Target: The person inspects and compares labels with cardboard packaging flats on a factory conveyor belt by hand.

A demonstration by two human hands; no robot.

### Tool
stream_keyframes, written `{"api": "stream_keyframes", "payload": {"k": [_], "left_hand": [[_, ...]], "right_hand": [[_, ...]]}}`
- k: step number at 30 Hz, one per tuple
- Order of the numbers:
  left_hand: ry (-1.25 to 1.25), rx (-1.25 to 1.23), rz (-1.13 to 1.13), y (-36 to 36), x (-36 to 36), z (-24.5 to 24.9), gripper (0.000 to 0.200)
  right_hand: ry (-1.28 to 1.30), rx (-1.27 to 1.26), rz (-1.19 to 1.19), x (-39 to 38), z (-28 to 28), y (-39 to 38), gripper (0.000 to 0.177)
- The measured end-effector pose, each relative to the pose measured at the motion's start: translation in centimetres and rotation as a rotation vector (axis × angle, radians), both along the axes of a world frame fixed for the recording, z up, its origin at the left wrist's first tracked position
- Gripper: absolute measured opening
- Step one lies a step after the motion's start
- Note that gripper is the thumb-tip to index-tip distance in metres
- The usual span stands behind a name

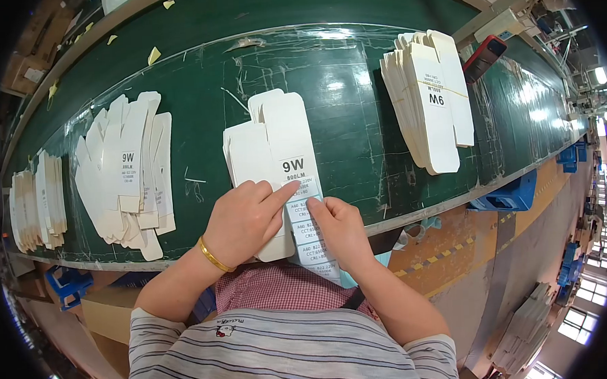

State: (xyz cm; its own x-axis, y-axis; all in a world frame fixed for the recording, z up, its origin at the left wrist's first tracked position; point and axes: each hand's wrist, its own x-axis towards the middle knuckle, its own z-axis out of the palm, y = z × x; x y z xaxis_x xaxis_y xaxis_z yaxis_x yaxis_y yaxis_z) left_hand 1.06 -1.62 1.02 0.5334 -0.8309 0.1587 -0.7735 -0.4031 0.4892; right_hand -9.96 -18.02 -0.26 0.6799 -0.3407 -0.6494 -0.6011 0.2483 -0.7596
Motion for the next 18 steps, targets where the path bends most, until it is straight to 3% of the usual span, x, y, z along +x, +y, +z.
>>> {"api": "stream_keyframes", "payload": {"k": [6,11,12,16,18], "left_hand": [[0.028,0.008,-0.012,-0.1,0.3,-0.2,0.038],[-0.016,0.03,-0.017,-0.3,0.0,0.1,0.039],[-0.032,0.035,-0.015,-0.3,-0.2,0.2,0.04],[-0.145,0.002,-0.056,0.6,-1.2,0.1,0.038],[-0.22,-0.061,-0.077,1.1,-1.9,-0.2,0.037]], "right_hand": [[-0.107,-0.134,0.056,-2.2,-1.3,0.1,0.037],[-0.204,-0.001,-0.028,-6.8,-3.1,0.3,0.04],[-0.239,-0.011,-0.045,-8.5,-5.3,0.1,0.036],[-0.276,-0.085,0.117,-11.3,-4.3,0.3,0.025],[-0.292,-0.006,0.11,-12.5,-4.7,-0.1,0.024]]}}
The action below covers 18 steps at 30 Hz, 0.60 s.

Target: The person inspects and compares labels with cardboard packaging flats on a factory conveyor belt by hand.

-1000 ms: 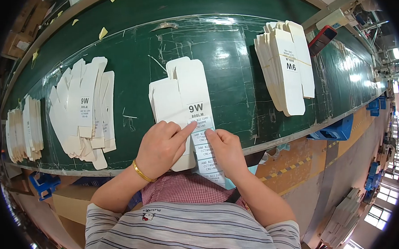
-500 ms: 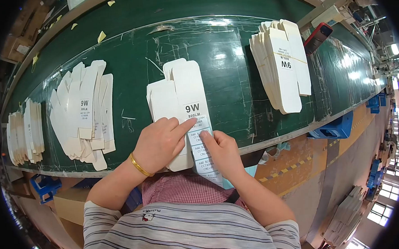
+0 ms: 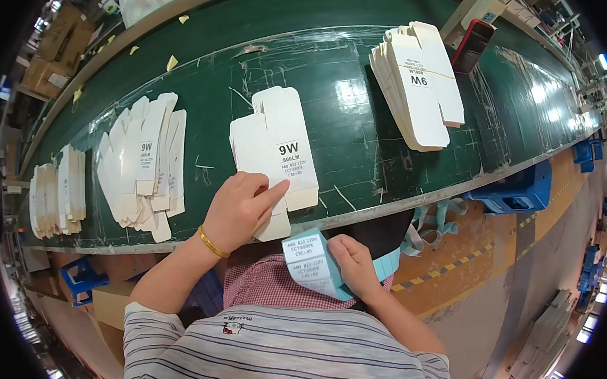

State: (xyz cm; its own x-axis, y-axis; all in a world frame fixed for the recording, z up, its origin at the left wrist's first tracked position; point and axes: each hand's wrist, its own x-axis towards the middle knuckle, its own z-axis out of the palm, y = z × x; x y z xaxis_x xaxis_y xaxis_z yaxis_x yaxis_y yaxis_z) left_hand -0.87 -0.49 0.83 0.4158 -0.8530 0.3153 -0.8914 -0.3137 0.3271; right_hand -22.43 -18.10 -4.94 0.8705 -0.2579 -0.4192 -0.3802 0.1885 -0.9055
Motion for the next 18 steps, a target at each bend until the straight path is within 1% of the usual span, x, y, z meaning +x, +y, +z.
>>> {"api": "stream_keyframes", "payload": {"k": [3,6,8,10,12,13,16,17,18], "left_hand": [[-0.092,-0.059,-0.012,-0.4,-0.5,0.0,0.034],[-0.075,-0.014,-0.019,-2.7,-0.4,0.1,0.036],[-0.112,-0.008,-0.043,-3.6,-0.3,-0.5,0.031],[-0.206,-0.018,-0.085,-4.2,0.0,-1.6,0.025],[-0.296,0.079,-0.143,-4.1,0.0,-1.9,0.02],[-0.347,0.183,-0.195,-3.8,-0.2,-1.5,0.016],[-0.355,0.153,-0.175,-2.3,0.4,1.1,0.009],[-0.425,0.092,-0.163,-1.0,1.1,2.4,0.009],[-0.464,0.086,-0.14,1.2,1.7,4.0,0.012]], "right_hand": [[-0.046,0.039,0.013,-0.9,-0.3,0.0,0.023],[-0.088,0.104,0.026,-1.7,-0.6,0.2,0.021],[-0.108,0.163,0.065,-1.8,0.6,0.2,0.02],[-0.142,0.151,0.091,-1.9,1.5,0.5,0.021],[-0.168,0.177,0.123,-2.0,1.5,0.6,0.022],[-0.152,0.186,0.131,-2.0,1.6,0.9,0.022],[-0.114,0.192,0.149,-1.8,2.2,1.4,0.022],[-0.113,0.199,0.162,-1.8,2.2,1.4,0.022],[-0.112,0.205,0.169,-1.8,2.2,1.5,0.022]]}}
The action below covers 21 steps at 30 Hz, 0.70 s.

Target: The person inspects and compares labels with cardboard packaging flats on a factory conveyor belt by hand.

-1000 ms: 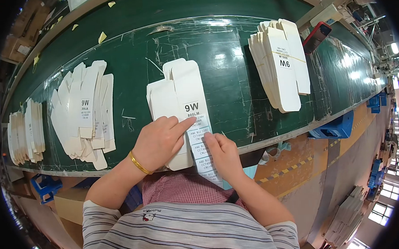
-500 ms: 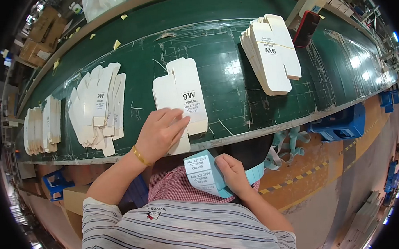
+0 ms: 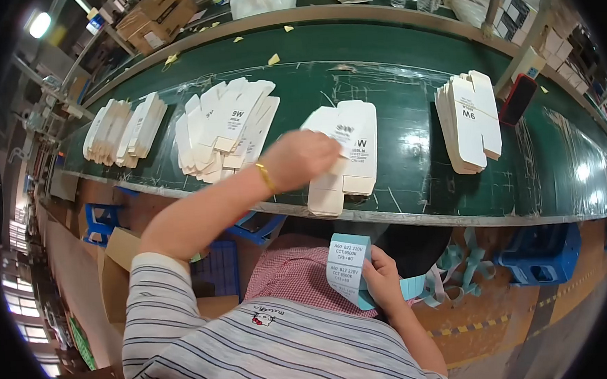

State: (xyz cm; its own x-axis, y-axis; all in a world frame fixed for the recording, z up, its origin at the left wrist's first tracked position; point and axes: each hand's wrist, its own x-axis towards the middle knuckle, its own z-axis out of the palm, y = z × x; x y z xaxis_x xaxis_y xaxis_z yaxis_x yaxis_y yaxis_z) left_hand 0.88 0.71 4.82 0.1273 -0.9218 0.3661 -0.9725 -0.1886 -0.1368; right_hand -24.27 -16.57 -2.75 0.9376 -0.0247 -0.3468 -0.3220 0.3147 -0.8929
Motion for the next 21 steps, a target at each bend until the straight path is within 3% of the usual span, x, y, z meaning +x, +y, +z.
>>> {"api": "stream_keyframes", "payload": {"k": [5,8,13,16,18,21], "left_hand": [[-0.22,-0.097,0.106,11.4,2.9,5.0,0.022],[-0.099,0.028,0.411,16.3,2.5,3.6,0.023],[0.119,-0.209,0.54,15.3,0.5,-1.6,0.031],[0.108,-0.225,0.503,11.8,0.7,-3.7,0.038],[0.005,-0.145,0.431,9.3,0.8,-4.4,0.041],[0.24,0.223,0.537,7.6,2.4,-6.3,0.033]], "right_hand": [[0.022,0.033,0.026,0.5,0.5,0.6,0.024],[0.015,0.056,0.033,0.7,0.2,1.1,0.024],[0.015,0.007,0.081,1.0,-0.1,1.4,0.024],[0.027,-0.003,0.089,1.0,0.3,1.6,0.023],[0.025,0.0,0.074,1.1,0.4,1.7,0.023],[0.027,0.006,0.046,0.9,0.2,1.6,0.023]]}}
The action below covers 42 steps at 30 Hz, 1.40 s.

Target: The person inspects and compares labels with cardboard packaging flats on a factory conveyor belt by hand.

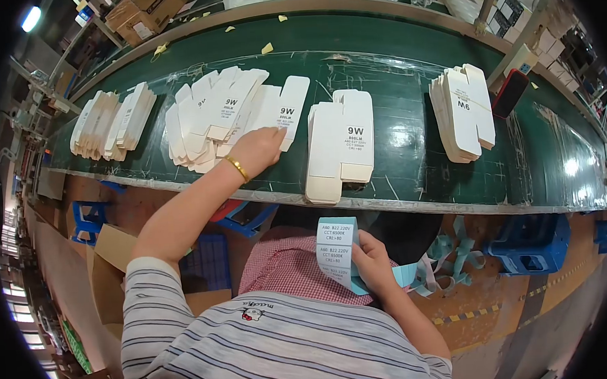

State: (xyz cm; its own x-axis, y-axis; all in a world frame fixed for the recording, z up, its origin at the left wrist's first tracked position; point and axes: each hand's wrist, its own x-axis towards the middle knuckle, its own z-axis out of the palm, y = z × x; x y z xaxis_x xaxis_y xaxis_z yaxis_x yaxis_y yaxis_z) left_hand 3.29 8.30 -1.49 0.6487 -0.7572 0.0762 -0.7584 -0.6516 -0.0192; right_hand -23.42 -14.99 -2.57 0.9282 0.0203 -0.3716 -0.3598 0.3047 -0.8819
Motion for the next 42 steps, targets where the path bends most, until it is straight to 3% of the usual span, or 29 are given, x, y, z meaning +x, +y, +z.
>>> {"api": "stream_keyframes", "payload": {"k": [4,10,18,26,32,34,38,41,42], "left_hand": [[0.019,0.205,-0.1,-0.5,1.4,-0.1,0.019],[-0.012,0.007,-0.213,0.2,2.6,-0.2,0.018],[-0.038,0.086,-0.191,0.2,2.0,-0.7,0.011],[-0.202,-0.061,-0.142,0.2,2.5,0.9,0.004],[-0.631,-0.585,0.053,3.8,5.2,11.5,0.009],[-0.782,-0.495,0.07,7.1,5.3,14.0,0.011],[-0.766,-0.388,0.12,12.2,3.8,14.4,0.012],[-0.49,-0.214,0.215,15.9,3.2,9.4,0.016],[-0.47,-0.263,0.169,15.1,2.3,8.3,0.018]], "right_hand": [[-0.001,-0.011,-0.023,-0.4,-0.2,-0.2,0.023],[0.022,-0.001,-0.026,-0.3,-0.4,-0.4,0.024],[0.004,0.017,-0.016,-0.3,-0.4,-0.2,0.025],[-0.005,-0.02,-0.051,-0.6,-0.3,0.3,0.022],[-0.004,-0.024,-0.041,-0.4,0.7,0.5,0.023],[0.015,-0.02,-0.049,-0.3,1.0,0.7,0.023],[0.023,-0.004,-0.025,-0.2,0.8,0.7,0.023],[-0.029,-0.044,-0.002,0.1,0.1,0.6,0.023],[-0.025,-0.062,0.002,-0.1,-0.1,0.4,0.023]]}}
